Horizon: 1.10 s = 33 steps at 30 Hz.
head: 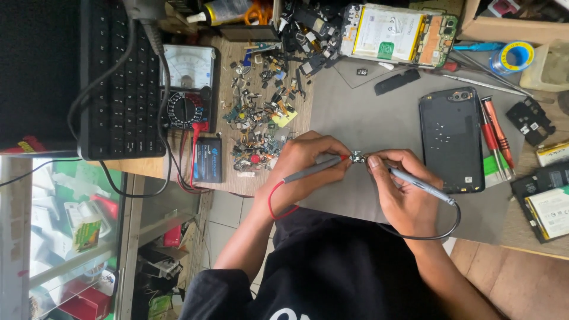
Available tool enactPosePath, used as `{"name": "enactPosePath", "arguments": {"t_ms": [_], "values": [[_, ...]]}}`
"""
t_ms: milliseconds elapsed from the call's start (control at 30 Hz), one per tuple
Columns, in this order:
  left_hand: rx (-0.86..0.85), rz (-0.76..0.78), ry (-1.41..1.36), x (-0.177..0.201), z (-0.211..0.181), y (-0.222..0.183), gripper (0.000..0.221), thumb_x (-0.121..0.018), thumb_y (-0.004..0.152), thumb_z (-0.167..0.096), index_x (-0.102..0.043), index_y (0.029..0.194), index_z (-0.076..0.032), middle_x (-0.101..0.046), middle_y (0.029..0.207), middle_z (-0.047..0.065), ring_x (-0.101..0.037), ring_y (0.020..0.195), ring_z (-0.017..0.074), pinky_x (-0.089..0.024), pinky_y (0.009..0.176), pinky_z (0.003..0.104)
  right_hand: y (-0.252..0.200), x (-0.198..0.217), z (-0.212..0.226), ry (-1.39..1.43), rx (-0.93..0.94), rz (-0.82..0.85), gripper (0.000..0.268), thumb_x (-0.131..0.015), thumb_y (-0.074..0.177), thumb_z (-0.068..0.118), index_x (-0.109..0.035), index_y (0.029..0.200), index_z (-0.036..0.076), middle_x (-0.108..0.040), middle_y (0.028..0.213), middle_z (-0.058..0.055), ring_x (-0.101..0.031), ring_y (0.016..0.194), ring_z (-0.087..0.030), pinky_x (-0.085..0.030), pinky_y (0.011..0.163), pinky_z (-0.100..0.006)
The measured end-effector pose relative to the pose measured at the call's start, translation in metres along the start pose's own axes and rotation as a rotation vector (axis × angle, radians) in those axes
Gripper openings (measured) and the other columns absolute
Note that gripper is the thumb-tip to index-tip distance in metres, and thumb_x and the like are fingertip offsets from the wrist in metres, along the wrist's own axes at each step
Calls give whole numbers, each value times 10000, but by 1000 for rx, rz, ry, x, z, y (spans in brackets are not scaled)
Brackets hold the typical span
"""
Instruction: Testing a small electronic circuit board and phone components using a multimeter.
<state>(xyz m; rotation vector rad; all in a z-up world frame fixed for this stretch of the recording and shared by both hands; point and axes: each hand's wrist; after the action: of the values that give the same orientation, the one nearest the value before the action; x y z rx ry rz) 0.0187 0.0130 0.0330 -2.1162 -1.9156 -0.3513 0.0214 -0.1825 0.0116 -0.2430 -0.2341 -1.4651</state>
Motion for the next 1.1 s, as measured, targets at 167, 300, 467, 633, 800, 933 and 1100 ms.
{"name": "enactPosePath", "arguments": {"t_ms": [167,300,467,633,800,933,1100], "values": [[11,-4,7,-1,1,-1,151,-783,812,-136,-763,959,-112,-759,824,84,-690,885,280,-551,823,397,0,1,-4,-27,10,-1,92,-725,1038,72,-734,979,2,-749,893,-141,-767,891,-263,-630,779,-359],[10,-6,8,-1,-1,-1,147,-787,814,-140,-758,957,-115,-762,831,83,-687,891,281,-551,826,396,1,1,0,-23,4,-1,89,-726,1038,71,-734,975,8,-749,895,-142,-767,881,-256,-633,779,-359],[0,-8,1,-1,0,-1,148,-791,820,-151,-759,961,-117,-762,833,86,-684,881,277,-550,812,390,0,1,-1,-16,17,-2,83,-719,1038,59,-736,979,3,-754,894,-142,-769,886,-262,-633,777,-360],[-10,-5,5,0,-1,-2,149,-791,816,-140,-755,955,-101,-756,825,104,-686,873,296,-552,799,401,-1,0,-3,-31,37,-4,84,-716,1038,50,-733,973,-2,-757,891,-149,-770,883,-273,-637,773,-368],[-27,-24,19,0,-2,-4,164,-775,833,-205,-743,964,-112,-747,839,109,-698,910,321,-559,826,436,-2,0,2,-8,26,-4,46,-736,1035,2,-731,999,-26,-741,901,-163,-755,926,-271,-626,789,-372],[28,39,54,4,-1,-4,110,-717,886,-184,-744,991,-169,-745,916,12,-669,940,151,-504,826,276,-3,3,3,-67,73,76,140,-679,1066,88,-704,1053,-50,-742,937,-117,-737,872,-186,-599,803,-267],[28,40,91,0,4,-5,79,-695,881,-192,-723,955,-189,-745,892,-54,-640,920,136,-480,819,271,-4,3,0,-78,82,66,139,-691,1061,64,-706,1058,-75,-742,943,-141,-748,878,-215,-595,787,-279]]}}
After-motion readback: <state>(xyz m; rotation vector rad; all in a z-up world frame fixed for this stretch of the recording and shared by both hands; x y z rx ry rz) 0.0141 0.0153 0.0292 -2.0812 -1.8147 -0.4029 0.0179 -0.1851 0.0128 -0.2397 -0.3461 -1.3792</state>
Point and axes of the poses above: each hand's wrist, its own y-axis towards the middle knuckle, its own x-axis out of the back of the hand, z = x × y
